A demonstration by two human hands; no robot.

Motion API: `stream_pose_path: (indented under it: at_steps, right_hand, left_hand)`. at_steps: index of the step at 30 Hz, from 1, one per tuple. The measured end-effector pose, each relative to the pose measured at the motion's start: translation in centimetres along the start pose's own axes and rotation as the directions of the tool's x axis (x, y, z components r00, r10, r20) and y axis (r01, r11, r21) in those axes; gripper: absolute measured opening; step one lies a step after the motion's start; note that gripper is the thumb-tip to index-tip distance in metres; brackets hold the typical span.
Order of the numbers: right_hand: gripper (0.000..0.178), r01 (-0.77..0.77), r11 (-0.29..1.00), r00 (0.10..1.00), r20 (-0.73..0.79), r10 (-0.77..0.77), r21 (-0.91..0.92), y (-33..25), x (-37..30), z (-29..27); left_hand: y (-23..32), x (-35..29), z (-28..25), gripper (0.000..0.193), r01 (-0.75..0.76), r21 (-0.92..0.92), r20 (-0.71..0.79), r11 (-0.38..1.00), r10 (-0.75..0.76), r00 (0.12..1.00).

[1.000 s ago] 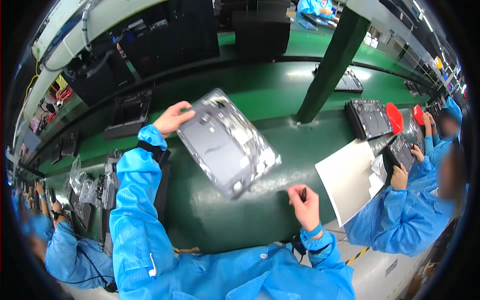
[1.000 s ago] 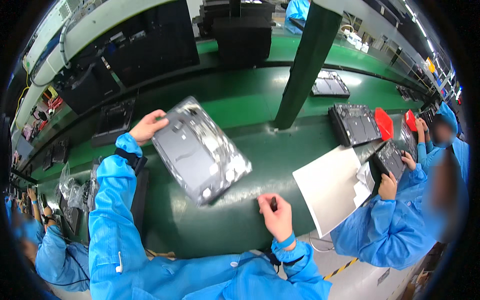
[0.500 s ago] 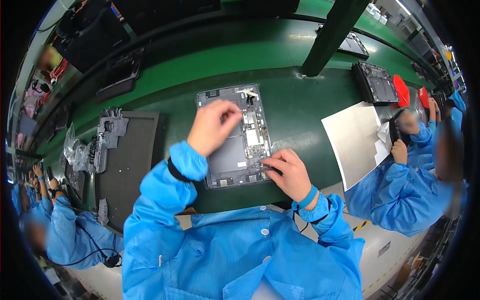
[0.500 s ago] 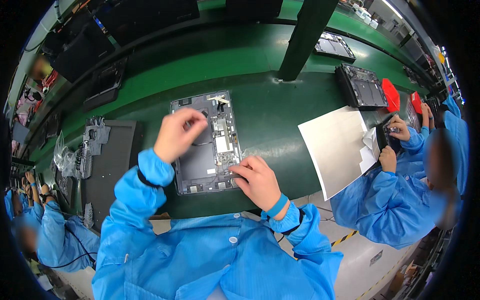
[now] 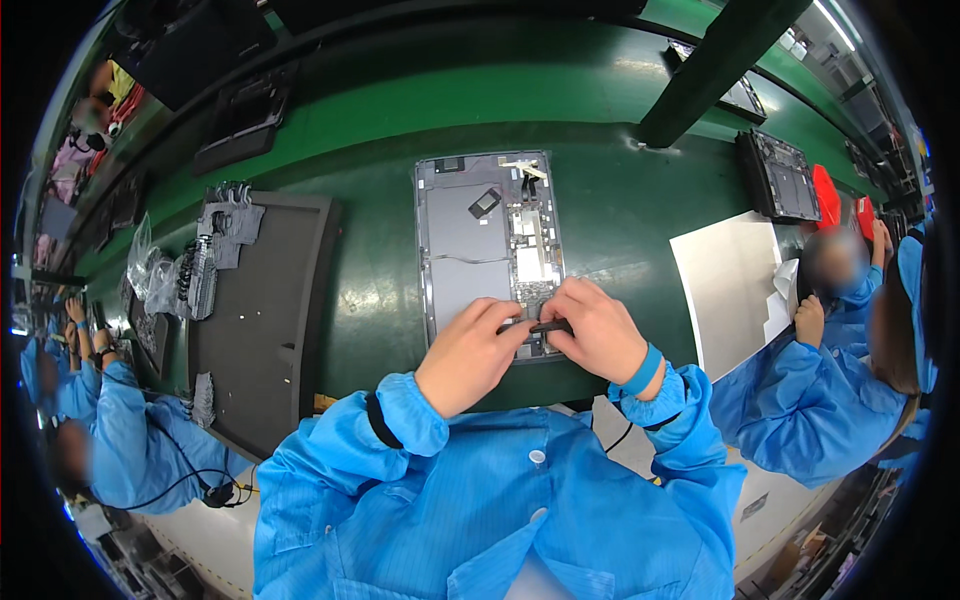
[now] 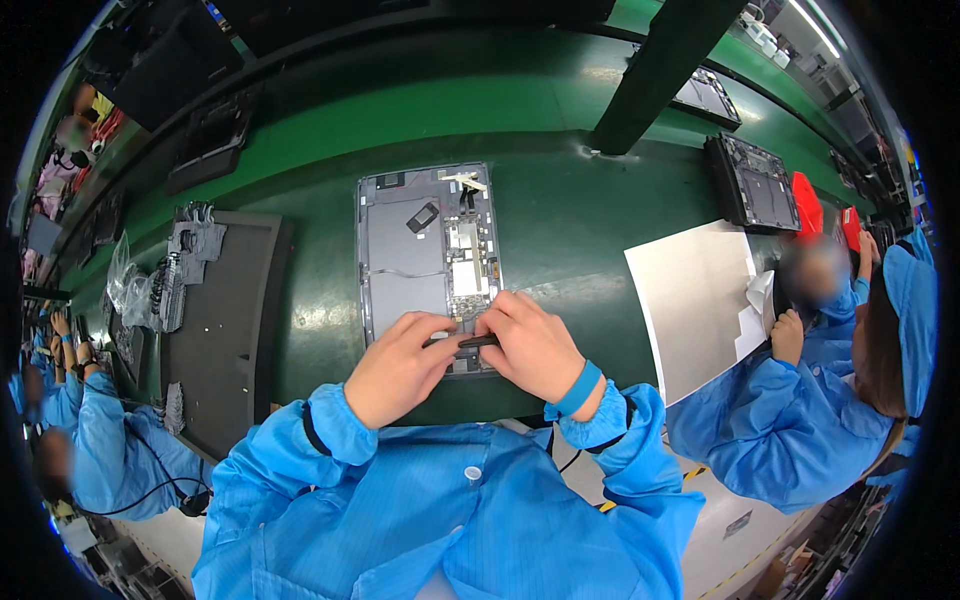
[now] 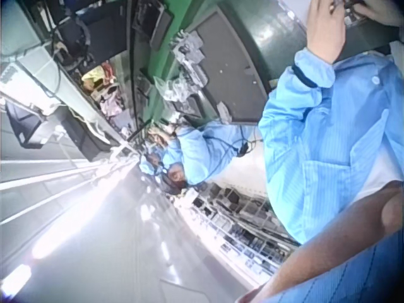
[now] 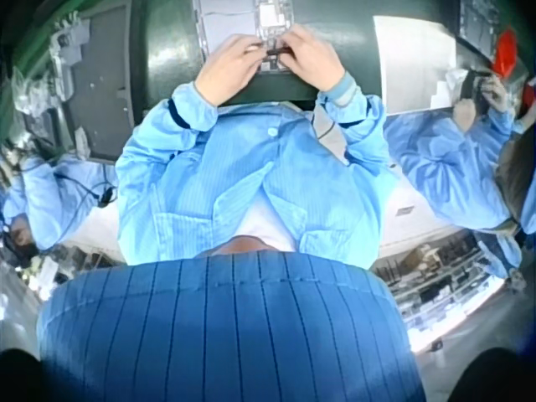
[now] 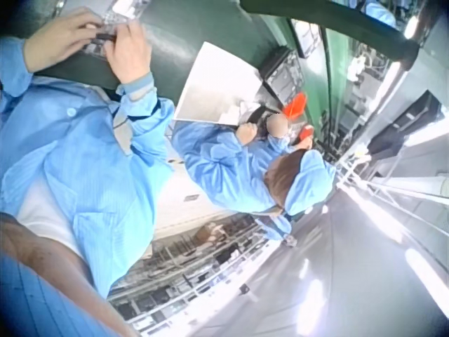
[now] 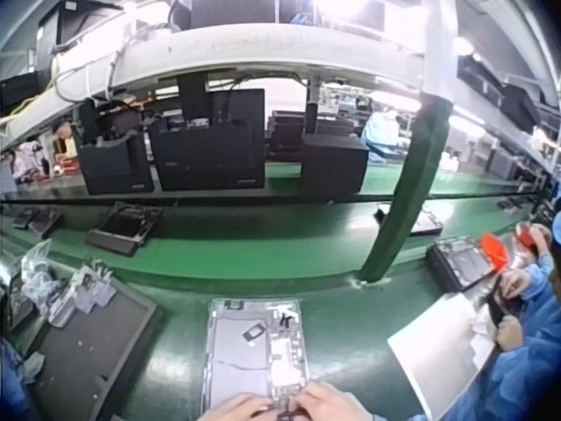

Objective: Assembling internal parts of a tablet or laptop on a factory production line.

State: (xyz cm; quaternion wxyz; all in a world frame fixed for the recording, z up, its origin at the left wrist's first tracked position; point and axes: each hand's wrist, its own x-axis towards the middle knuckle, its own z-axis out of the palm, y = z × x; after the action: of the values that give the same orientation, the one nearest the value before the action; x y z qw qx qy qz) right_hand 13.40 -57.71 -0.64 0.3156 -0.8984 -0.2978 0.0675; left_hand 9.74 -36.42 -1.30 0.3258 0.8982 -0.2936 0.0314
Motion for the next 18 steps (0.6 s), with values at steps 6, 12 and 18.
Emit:
stream_pose_path:
  at_steps: [6,12,18]
  right_hand:
    - [0.021,0.013,0.998,0.999,-0.032,-0.011,0.068,0.8,0.4,0.4]
    - [0.017,0.141,0.99,0.989,-0.042,-0.142,-0.026,1.1,0.5,0.7]
    - [0.019,0.136,0.983,0.983,-0.141,-0.118,0.127,1.7,0.2,1.4]
  left_hand:
    - [0.6,-0.9,1.1,0.042,0.04,0.121,0.008,0.992,-0.041,0.999]
    - [1.0,-1.4,1.6,0.051,0.088,0.149,-0.013,0.985,-0.087,0.996]
    - [2.6,-1.6,2.6,0.047,0.124,0.322,-0.033,0.939,-0.12,0.992]
